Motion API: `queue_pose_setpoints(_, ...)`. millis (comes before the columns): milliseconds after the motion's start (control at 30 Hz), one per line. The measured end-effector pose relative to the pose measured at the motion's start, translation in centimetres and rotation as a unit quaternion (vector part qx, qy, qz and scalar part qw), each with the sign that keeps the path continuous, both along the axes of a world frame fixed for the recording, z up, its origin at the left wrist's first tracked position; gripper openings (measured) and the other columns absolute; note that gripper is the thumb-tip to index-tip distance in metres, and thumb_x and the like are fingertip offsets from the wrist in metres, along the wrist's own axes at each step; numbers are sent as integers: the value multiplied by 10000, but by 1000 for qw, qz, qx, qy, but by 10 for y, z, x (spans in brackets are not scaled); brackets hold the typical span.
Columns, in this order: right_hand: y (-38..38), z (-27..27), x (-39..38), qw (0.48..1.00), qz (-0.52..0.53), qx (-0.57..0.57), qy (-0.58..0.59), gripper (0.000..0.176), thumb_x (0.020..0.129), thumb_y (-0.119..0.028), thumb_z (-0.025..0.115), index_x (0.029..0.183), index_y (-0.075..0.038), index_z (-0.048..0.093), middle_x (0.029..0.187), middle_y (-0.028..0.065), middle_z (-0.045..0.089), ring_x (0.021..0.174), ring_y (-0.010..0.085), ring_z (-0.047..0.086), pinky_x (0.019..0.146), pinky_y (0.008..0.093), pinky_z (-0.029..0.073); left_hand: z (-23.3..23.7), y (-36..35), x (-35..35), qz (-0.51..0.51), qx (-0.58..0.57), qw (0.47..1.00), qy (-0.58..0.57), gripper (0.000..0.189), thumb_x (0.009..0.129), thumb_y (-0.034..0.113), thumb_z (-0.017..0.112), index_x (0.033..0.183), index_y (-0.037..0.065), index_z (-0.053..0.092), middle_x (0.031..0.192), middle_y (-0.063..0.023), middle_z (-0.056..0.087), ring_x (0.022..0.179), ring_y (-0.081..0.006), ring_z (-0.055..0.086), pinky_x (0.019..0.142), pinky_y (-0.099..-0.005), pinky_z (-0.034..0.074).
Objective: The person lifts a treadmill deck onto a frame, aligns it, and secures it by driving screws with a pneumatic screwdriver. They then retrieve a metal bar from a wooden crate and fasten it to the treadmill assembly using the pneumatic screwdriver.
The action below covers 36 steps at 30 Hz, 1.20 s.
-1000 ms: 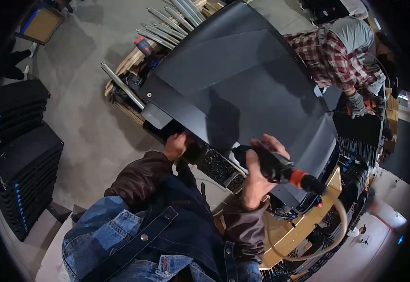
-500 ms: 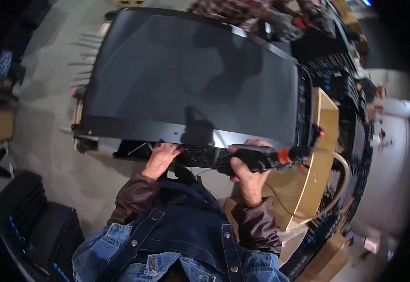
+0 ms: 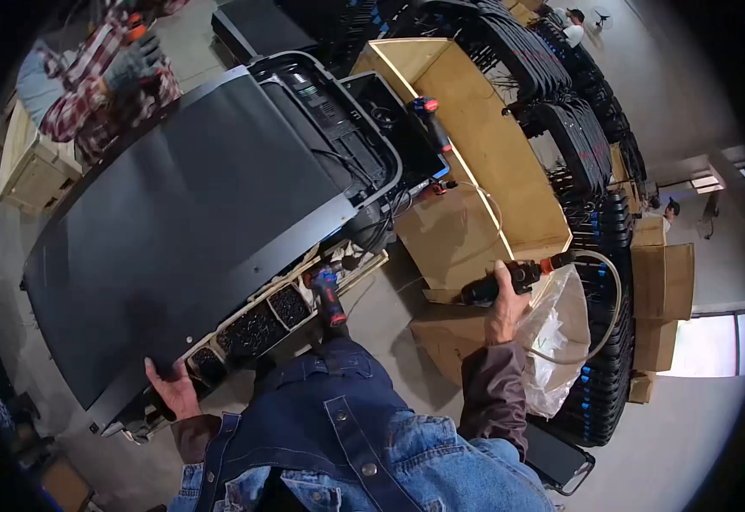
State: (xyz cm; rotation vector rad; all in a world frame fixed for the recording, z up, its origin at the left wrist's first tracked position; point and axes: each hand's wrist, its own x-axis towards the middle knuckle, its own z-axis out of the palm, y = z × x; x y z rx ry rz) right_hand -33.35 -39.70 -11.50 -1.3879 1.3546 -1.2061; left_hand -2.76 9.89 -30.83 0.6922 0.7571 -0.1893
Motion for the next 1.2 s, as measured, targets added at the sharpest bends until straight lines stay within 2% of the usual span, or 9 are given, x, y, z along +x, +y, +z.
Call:
queue_pose_setpoints(200, -141, -132, 45, 975, 214, 47, 37, 317, 783, -78, 836, 1037, -40, 649, 885, -9, 648, 799, 99, 605, 753, 257, 497, 4, -24, -5, 44, 88, 993, -61, 542, 952, 375, 654, 1384, 72, 527, 1364, -98, 589, 1211, -249, 573, 1068, -408, 458)
queue_pose_setpoints(400, -202, -230, 107, 935, 296, -126, 147, 463, 648, -126, 895, 992, 8, 617, 881, 47, 619, 831, 188, 599, 748, 320, 499, -6, -8, 7, 22, 188, 982, -2, 514, 890, 502, 712, 1238, 142, 593, 1112, -3, 635, 845, -128, 578, 563, -221, 481)
queue_pose_setpoints(500, -196, -264, 105, 920, 349, -7, 180, 452, 649, -114, 899, 970, -10, 597, 945, 61, 609, 828, 188, 604, 744, 333, 518, -36, 36, 10, -10, 161, 986, -33, 499, 913, 495, 689, 1244, 133, 598, 1145, -2, 643, 918, -152, 598, 713, -265, 528)
queue_pose_setpoints(567, -184, -317, 107, 903, 349, 187, -166, 505, 650, -118, 901, 1042, -20, 598, 955, 68, 610, 812, 192, 610, 737, 334, 524, -25, 24, 12, 5, 181, 983, -32, 510, 918, 497, 682, 1255, 124, 595, 1173, -8, 640, 955, -161, 605, 754, -278, 532)
queue_pose_setpoints(600, -183, -325, 105, 920, 378, 22, 102, 514, 686, -108, 864, 1118, -28, 596, 1001, 112, 608, 864, 252, 625, 769, 355, 530, -21, 16, 13, 17, 194, 981, -24, 521, 922, 499, 675, 1266, 116, 592, 1201, -13, 638, 991, -171, 612, 796, -291, 536)
queue_pose_setpoints(867, -150, -186, 49, 808, 504, -31, 304, 590, 841, -196, 742, 1320, 70, 526, 1250, 258, 596, 1203, 347, 576, 1017, 382, 452, -31, 29, 25, 52, 233, 971, 13, 545, 921, 532, 657, 1255, 106, 597, 1188, -12, 659, 1000, -187, 639, 798, -297, 562)
queue_pose_setpoints(967, -186, -89, 18, 649, 662, 365, 83, 511, 891, -248, 731, 1248, 86, 585, 1086, 174, 687, 980, 183, 677, 847, 309, 543, 5, -35, 3, 12, 255, 966, -44, 524, 897, 592, 654, 1185, 155, 634, 1085, 5, 687, 891, -171, 636, 676, -269, 529)
queue_pose_setpoints(1067, -235, -82, -8, 819, 427, 381, -52, 383, 962, -290, 648, 1112, 62, 632, 743, 108, 675, 563, 161, 635, 510, 258, 503, -14, -15, 8, 74, 296, 952, 17, 516, 885, 656, 623, 1106, 190, 619, 920, 11, 641, 661, -158, 539, 516, -291, 419)
queue_pose_setpoints(1200, -309, -236, -13, 920, 267, 278, 66, 384, 911, -239, 726, 1202, -23, 600, 928, 57, 667, 666, 139, 629, 521, 262, 480, -8, -47, 9, 159, 264, 951, 4, 506, 914, 635, 596, 1133, 179, 612, 919, 7, 644, 675, -156, 550, 538, -285, 428)
